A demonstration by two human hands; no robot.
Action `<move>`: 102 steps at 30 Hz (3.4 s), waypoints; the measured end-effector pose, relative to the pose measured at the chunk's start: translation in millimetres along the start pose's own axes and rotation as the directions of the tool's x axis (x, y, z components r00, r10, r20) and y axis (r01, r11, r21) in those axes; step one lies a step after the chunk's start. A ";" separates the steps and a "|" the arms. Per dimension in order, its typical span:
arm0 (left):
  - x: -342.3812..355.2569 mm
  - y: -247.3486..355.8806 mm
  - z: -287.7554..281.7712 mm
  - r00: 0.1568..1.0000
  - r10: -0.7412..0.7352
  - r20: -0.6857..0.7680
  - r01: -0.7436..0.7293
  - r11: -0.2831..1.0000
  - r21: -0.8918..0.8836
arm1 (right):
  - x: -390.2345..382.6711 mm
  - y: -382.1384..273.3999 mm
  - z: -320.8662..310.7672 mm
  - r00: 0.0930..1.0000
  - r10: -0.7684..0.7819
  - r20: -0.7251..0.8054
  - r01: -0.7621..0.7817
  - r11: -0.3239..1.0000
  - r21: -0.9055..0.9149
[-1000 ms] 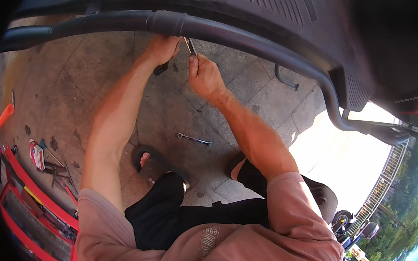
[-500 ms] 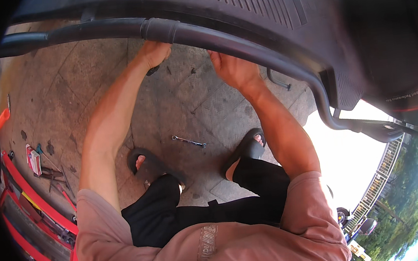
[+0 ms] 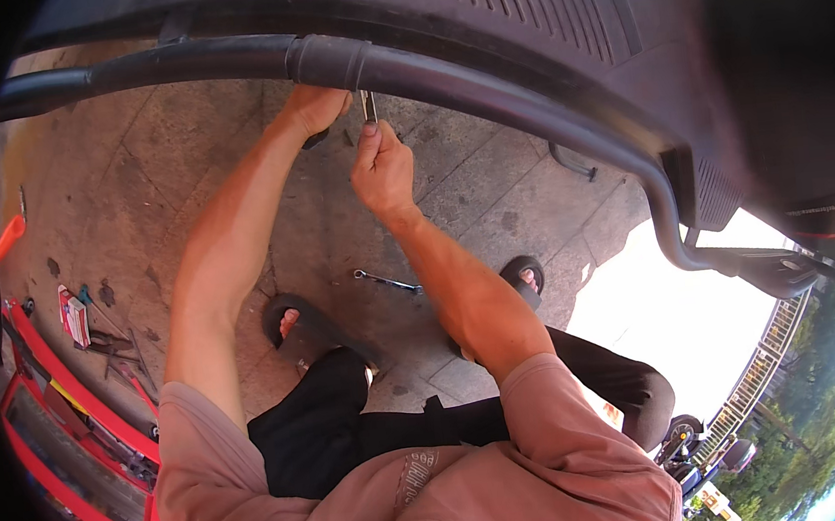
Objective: The person uses a wrench to tighten bolts on the underside of a motorcycle. They adjust their position and continue working on different bolts along the frame.
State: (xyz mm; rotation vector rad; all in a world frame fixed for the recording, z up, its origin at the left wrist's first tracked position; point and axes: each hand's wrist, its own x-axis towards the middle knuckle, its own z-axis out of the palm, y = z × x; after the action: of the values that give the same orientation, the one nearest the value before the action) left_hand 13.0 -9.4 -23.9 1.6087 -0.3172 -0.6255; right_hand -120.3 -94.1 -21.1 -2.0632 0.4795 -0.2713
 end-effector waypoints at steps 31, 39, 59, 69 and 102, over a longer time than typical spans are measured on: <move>2.4 -1.7 -0.7 0.998 0.051 0.032 -0.051 0.999 -0.008 | 21.7 -7.4 -17.8 0.989 -0.007 0.148 0.024 0.993 -0.115; 7.0 -10.6 1.2 1.000 0.015 -0.014 -0.014 0.999 0.052 | 72.8 -37.7 -134.4 0.790 -0.473 0.391 0.612 0.557 -0.562; 2.5 -8.5 0.8 0.999 0.011 -0.033 -0.011 1.000 0.004 | 1.5 -4.0 21.2 0.993 0.031 -0.115 -0.028 0.999 0.028; 2.2 -12.2 0.0 0.990 0.143 -0.014 -0.143 0.989 0.029 | 29.0 11.6 -38.7 0.980 -0.088 0.176 0.108 0.989 -0.104; 5.8 -15.1 -3.2 0.996 0.091 0.014 -0.092 0.983 0.160 | 6.0 4.9 13.9 0.996 0.024 -0.089 -0.025 1.000 -0.014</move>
State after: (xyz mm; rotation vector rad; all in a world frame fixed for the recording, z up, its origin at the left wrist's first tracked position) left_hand 17.2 -7.7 -39.8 1.7359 -0.4540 -0.5462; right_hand -110.8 -88.3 -32.4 -2.0653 0.5622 -0.3475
